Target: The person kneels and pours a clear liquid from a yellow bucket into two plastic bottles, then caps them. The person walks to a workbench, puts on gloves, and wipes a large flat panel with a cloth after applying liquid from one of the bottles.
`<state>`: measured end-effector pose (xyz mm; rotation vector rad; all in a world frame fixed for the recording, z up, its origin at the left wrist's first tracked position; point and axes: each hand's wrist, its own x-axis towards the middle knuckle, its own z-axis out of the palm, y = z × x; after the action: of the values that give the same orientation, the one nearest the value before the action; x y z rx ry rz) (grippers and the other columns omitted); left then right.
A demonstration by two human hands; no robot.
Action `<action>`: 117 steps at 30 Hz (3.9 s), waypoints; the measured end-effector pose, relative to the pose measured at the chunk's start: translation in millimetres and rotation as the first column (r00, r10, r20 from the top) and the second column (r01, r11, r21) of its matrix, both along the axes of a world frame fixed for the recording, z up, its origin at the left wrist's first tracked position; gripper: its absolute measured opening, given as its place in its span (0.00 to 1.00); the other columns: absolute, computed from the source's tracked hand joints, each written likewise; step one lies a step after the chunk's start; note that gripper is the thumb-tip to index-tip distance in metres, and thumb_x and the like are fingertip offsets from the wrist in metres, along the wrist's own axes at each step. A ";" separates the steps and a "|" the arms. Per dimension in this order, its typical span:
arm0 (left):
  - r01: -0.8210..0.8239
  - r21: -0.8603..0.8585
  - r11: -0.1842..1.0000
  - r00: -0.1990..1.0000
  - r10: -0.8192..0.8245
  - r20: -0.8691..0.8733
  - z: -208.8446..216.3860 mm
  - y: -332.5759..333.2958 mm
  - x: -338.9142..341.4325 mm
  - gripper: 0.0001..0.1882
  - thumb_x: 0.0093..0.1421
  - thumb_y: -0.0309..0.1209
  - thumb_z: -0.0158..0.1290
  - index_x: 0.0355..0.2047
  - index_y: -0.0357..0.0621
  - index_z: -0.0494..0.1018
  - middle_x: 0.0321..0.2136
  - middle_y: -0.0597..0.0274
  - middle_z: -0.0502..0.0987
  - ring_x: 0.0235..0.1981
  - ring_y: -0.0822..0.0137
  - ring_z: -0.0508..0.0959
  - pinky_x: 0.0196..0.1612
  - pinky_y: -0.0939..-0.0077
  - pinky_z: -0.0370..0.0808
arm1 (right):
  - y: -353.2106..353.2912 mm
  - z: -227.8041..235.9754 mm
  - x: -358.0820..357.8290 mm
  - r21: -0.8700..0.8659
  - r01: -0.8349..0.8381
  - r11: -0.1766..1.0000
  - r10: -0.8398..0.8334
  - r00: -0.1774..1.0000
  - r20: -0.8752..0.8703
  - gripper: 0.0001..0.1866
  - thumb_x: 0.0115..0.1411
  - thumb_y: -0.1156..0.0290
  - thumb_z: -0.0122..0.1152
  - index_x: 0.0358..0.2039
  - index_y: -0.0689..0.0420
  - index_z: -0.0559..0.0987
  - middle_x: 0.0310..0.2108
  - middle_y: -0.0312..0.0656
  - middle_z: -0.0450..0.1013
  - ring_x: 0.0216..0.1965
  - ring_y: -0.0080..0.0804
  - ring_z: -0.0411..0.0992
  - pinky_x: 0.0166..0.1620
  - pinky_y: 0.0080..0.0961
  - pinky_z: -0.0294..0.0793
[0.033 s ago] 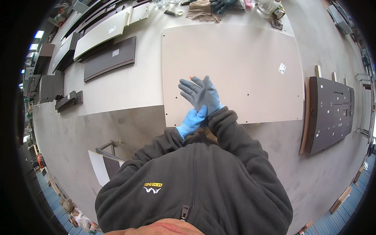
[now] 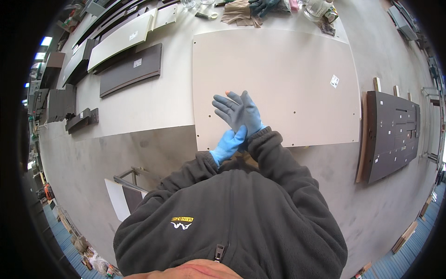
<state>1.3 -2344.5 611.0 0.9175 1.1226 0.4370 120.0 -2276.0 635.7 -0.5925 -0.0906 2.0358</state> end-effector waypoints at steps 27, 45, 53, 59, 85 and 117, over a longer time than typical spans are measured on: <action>-0.895 -0.192 0.402 0.445 0.830 -0.338 -154.3 -49.1 -123.8 0.22 0.66 0.47 0.63 0.49 0.42 0.78 0.42 0.62 0.82 0.38 0.65 0.83 0.39 0.65 0.82 | 67.8 -150.8 461.3 0.198 -0.058 0.978 -0.152 -0.851 0.502 0.30 0.58 0.55 0.69 0.54 0.62 0.77 0.53 0.54 0.78 0.53 0.56 0.76 0.57 0.47 0.75; -0.878 -0.283 0.386 0.465 0.827 -0.314 -141.5 -22.8 -165.7 0.19 0.69 0.45 0.60 0.46 0.42 0.78 0.40 0.63 0.82 0.40 0.66 0.82 0.44 0.63 0.81 | 523.5 -133.3 178.7 0.311 -0.147 0.939 -0.333 -0.161 0.929 0.35 0.52 0.43 0.76 0.53 0.53 0.85 0.56 0.52 0.72 0.55 0.45 0.76 0.61 0.33 0.75; -0.863 -0.293 0.411 0.499 0.780 -0.377 -142.0 -12.5 -185.2 0.17 0.68 0.45 0.60 0.41 0.44 0.78 0.38 0.65 0.81 0.38 0.67 0.81 0.44 0.66 0.80 | 576.4 -111.8 225.8 0.422 -0.316 0.850 -0.525 -0.438 0.730 0.25 0.61 0.55 0.66 0.49 0.63 0.83 0.47 0.51 0.83 0.48 0.45 0.81 0.52 0.33 0.78; -0.845 -0.327 0.424 0.524 0.777 -0.348 -140.3 -10.4 -188.5 0.19 0.69 0.46 0.60 0.44 0.42 0.77 0.39 0.63 0.81 0.40 0.67 0.82 0.45 0.64 0.80 | 586.5 -60.1 226.2 -0.045 -0.097 0.994 -0.047 -0.774 0.631 0.30 0.60 0.51 0.60 0.57 0.58 0.80 0.59 0.54 0.75 0.63 0.51 0.72 0.65 0.44 0.69; -0.806 -0.313 0.501 0.591 0.706 -0.390 -138.2 -13.0 -189.3 0.30 0.70 0.48 0.58 0.59 0.33 0.72 0.49 0.59 0.80 0.50 0.65 0.80 0.54 0.64 0.78 | 542.6 -33.1 92.4 0.450 -0.844 0.291 -0.954 -0.291 0.071 0.06 0.52 0.76 0.65 0.32 0.53 0.83 0.35 0.43 0.81 0.43 0.47 0.78 0.56 0.42 0.73; -0.822 0.047 0.567 0.550 0.771 0.320 29.8 -125.8 -201.8 0.17 0.63 0.29 0.61 0.51 0.36 0.79 0.39 0.67 0.81 0.38 0.73 0.80 0.45 0.78 0.78 | 89.7 29.7 -187.1 0.430 -0.897 0.105 0.123 0.441 0.889 0.20 0.63 0.68 0.66 0.54 0.63 0.81 0.54 0.50 0.79 0.51 0.39 0.80 0.58 0.34 0.79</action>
<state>-200.6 -2470.3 640.8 0.4118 1.2170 1.4263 -67.2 -2186.2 665.4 -0.5227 -2.1978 1.8515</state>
